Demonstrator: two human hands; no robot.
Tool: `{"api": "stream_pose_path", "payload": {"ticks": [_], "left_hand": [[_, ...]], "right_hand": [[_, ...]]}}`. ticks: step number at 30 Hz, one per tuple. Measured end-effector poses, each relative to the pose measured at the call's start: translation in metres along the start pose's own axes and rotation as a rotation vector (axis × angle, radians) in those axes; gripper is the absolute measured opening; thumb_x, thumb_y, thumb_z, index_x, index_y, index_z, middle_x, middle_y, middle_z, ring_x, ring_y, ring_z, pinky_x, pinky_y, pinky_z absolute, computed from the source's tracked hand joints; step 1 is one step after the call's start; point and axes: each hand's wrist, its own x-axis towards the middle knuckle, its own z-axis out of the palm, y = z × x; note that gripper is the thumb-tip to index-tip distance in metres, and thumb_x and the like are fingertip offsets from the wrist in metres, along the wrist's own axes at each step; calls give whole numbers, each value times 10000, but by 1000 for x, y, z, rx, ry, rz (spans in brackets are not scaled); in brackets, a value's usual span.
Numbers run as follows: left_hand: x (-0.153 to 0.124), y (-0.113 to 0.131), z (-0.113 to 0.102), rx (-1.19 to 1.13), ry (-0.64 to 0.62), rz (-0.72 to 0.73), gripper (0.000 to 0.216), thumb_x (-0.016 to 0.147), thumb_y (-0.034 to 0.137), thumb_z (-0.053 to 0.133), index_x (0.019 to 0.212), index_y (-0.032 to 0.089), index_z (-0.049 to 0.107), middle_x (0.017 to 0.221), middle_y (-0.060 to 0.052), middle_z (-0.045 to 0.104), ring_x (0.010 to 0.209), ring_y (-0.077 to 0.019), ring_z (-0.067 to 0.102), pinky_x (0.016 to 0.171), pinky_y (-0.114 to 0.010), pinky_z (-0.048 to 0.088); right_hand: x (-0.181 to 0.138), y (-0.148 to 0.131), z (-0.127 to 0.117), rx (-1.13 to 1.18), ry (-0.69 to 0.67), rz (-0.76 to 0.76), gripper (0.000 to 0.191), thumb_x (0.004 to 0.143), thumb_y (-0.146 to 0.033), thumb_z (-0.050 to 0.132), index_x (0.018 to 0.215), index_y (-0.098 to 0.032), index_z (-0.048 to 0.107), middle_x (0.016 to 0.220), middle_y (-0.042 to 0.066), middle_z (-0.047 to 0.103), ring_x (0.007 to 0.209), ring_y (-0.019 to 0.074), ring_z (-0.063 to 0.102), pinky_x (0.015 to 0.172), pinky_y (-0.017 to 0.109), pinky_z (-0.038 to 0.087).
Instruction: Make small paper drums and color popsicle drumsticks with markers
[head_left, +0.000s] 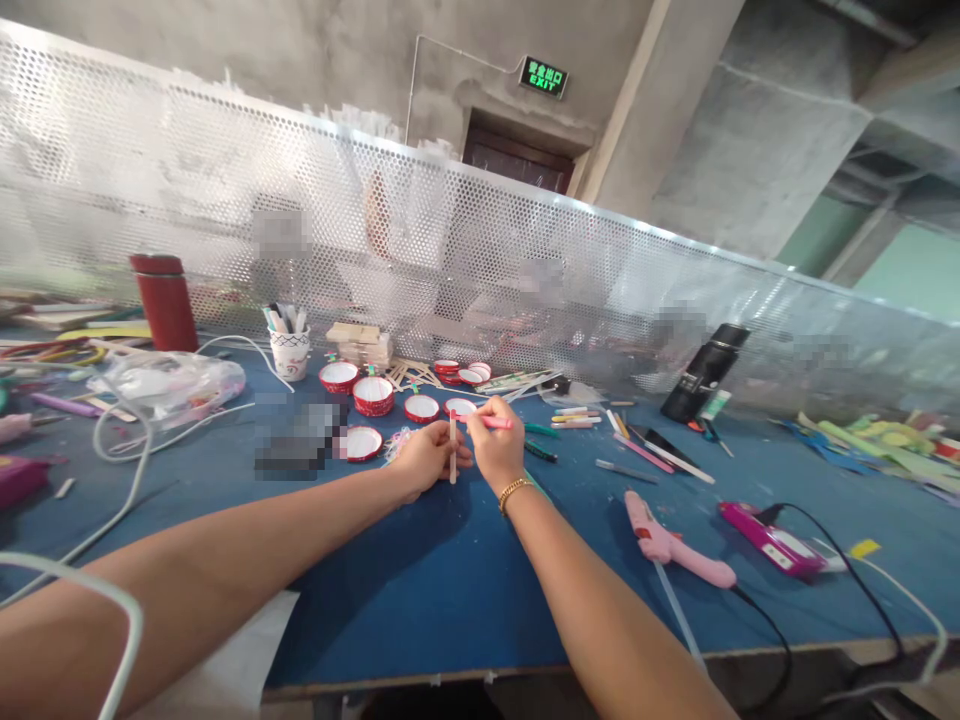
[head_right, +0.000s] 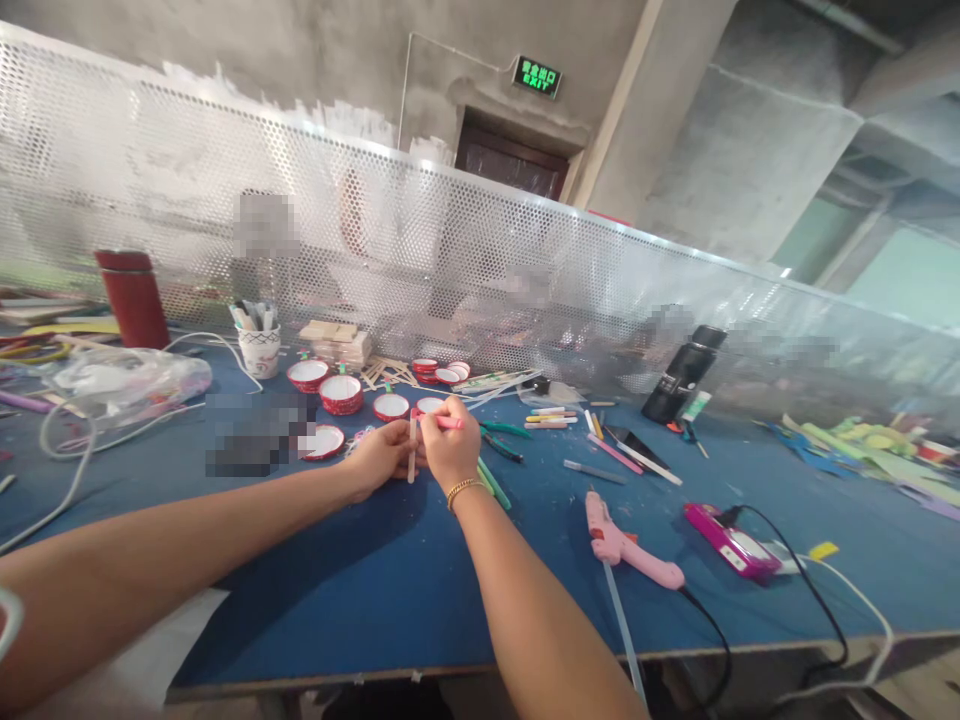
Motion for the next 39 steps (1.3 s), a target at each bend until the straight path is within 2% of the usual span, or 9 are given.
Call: {"api": "stream_pose_path", "payload": {"ticks": [15,19,23,28,35,39], "left_hand": [[6,-7,-8,-13,-70,2,58,930,175,616,893,175,571,858,-71,756,731,-191,762,589,-256,559],[3,-2,-8,17,-68,-14,77,951,143,570,883,176,554,863,-66,759,738,-181,760,600,-254,561],[-1,6,-6,43,-68,-24,107,973,115,518,887,174,545,856,-58,759,729,-165,755,620,-251,557],[-1,10,-5,53,-44,-51,140,986,106,495,875,173,549,797,-38,743,718,-153,746,664,-263,557],[4,9,-10,57,-86,-33,102,908,124,648,841,160,580,784,-35,735,720,-148,739,708,-266,567],[3,10,-8,103,-113,-7,97,918,114,603,844,170,573,797,-39,744,725,-154,741,685,-261,566]], "right_hand": [[2,5,0,-5,16,33,138,761,-300,544,652,-247,479,616,-22,588,629,182,537,651,281,405],[4,5,-1,-7,47,38,142,784,-289,542,662,-248,481,630,-23,590,640,180,547,658,278,417],[10,5,-2,46,107,46,125,840,-329,547,752,-242,531,712,-17,625,665,176,575,671,278,442],[19,11,-6,111,179,62,214,903,-434,545,861,-230,592,727,-8,638,681,177,608,696,285,473],[26,20,-14,192,216,117,287,904,-433,520,961,-204,683,786,9,684,710,174,603,711,283,485],[32,23,-20,286,235,158,338,906,-406,477,1017,-186,708,831,27,709,704,167,608,701,284,500]]}}
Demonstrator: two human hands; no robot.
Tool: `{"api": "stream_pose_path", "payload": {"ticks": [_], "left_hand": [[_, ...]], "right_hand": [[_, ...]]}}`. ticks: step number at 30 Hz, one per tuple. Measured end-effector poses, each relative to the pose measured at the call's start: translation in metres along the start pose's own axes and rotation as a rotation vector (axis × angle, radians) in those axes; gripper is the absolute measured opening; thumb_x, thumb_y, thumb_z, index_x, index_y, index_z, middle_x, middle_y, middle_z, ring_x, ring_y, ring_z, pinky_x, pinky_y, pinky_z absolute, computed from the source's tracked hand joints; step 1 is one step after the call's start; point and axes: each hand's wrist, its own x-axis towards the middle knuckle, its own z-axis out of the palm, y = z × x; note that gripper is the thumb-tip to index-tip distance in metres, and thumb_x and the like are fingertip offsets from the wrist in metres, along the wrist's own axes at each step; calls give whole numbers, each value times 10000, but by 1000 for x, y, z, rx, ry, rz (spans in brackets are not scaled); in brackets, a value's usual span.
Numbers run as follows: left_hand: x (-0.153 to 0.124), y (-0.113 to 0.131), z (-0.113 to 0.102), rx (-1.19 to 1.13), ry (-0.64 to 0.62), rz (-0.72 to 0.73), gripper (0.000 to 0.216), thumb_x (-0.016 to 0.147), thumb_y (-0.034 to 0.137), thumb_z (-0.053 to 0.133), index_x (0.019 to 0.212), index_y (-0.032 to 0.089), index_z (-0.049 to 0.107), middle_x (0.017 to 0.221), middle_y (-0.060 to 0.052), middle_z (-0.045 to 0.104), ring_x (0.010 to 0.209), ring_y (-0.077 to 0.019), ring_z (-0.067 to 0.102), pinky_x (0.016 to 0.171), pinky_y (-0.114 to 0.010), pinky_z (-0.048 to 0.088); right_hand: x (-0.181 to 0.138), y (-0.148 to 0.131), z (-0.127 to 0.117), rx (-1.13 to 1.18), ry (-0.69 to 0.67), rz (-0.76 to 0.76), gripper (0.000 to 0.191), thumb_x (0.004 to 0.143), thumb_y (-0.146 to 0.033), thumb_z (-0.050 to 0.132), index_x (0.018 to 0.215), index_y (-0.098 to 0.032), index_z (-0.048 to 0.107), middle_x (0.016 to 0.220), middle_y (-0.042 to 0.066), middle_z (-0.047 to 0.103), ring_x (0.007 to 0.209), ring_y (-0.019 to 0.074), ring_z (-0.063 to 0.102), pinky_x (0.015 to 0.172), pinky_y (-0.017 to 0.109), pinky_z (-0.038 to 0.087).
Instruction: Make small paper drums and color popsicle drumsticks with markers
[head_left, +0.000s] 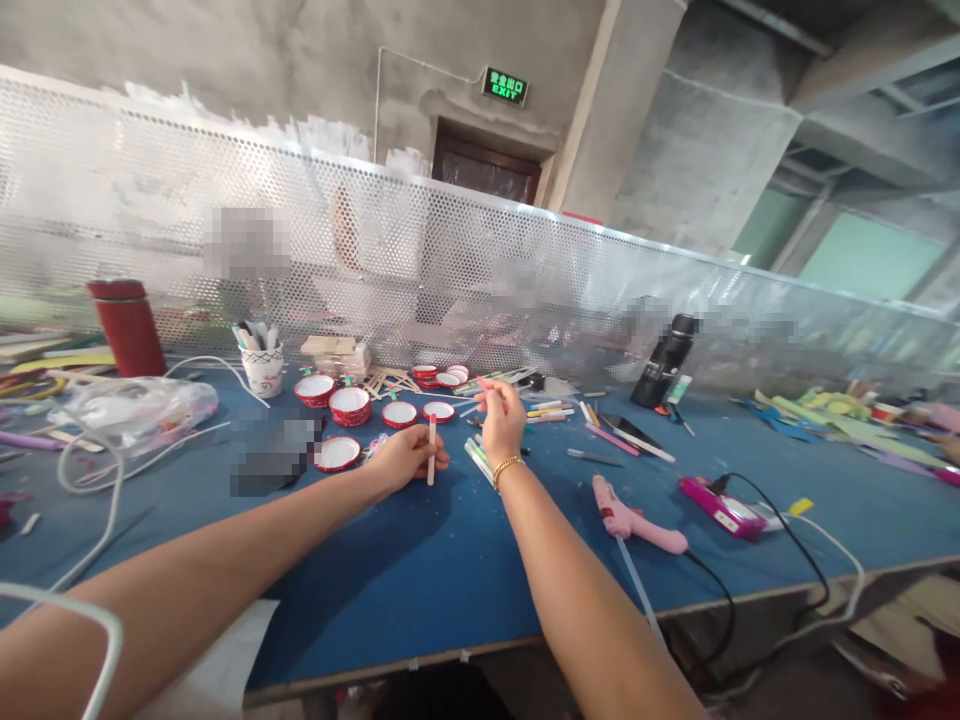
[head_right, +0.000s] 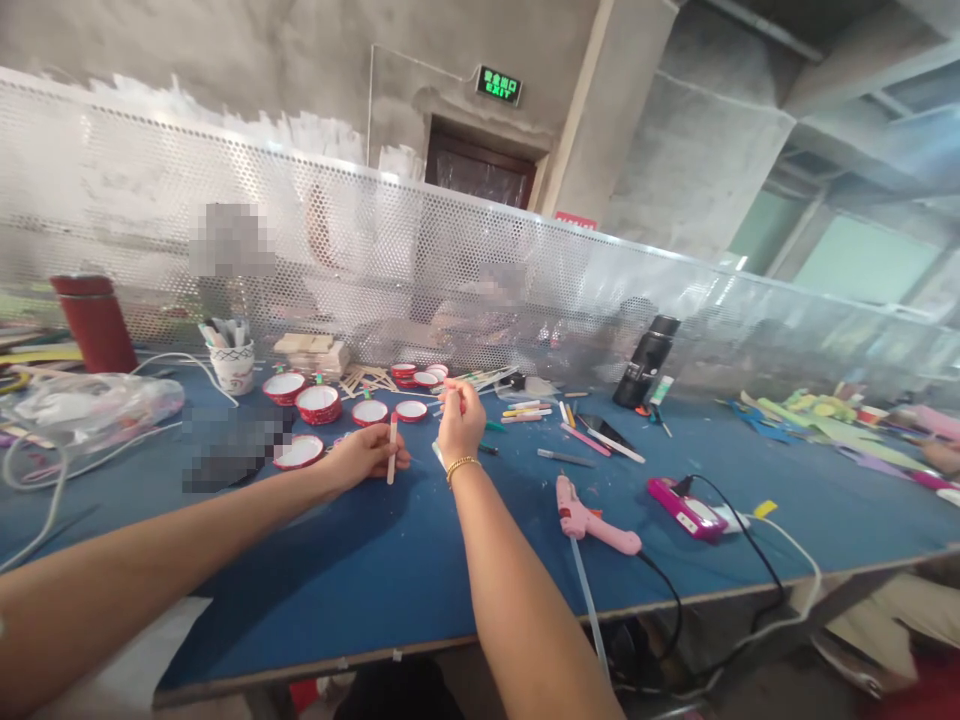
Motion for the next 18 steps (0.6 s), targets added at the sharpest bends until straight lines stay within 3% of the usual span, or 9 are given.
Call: {"api": "stream_pose_path", "payload": {"ticks": [6,9,12,18], "left_hand": [[-2,0,4,115,-49,89,127,912,114,549,823,201,572,787,-42,745,759,-193,752,667,-280,563],[1,-7,4,201,-44,190,102,895,152,570,824,224,585,794,-49,749,747,-215,745,622,-281,540],[5,-16,4,234,-25,252,113,886,158,560,824,248,586,813,-44,762,731,-218,737,628,-290,527],[7,-19,10,101,1,184,156,920,91,481,863,221,546,803,-51,754,705,-197,738,669,-297,524]], "right_hand": [[12,16,-7,-37,36,46,411,878,-394,537,1212,-172,626,885,44,747,716,172,649,727,303,524],[14,26,-9,-136,-2,38,384,903,-380,497,1182,-163,645,950,72,752,731,172,661,737,302,519],[15,33,-10,-254,-18,71,387,913,-340,446,1180,-149,651,891,57,728,688,172,631,689,289,489],[22,36,-24,-460,77,66,381,947,-403,402,1044,-180,696,902,70,709,839,222,616,764,295,451]]}}
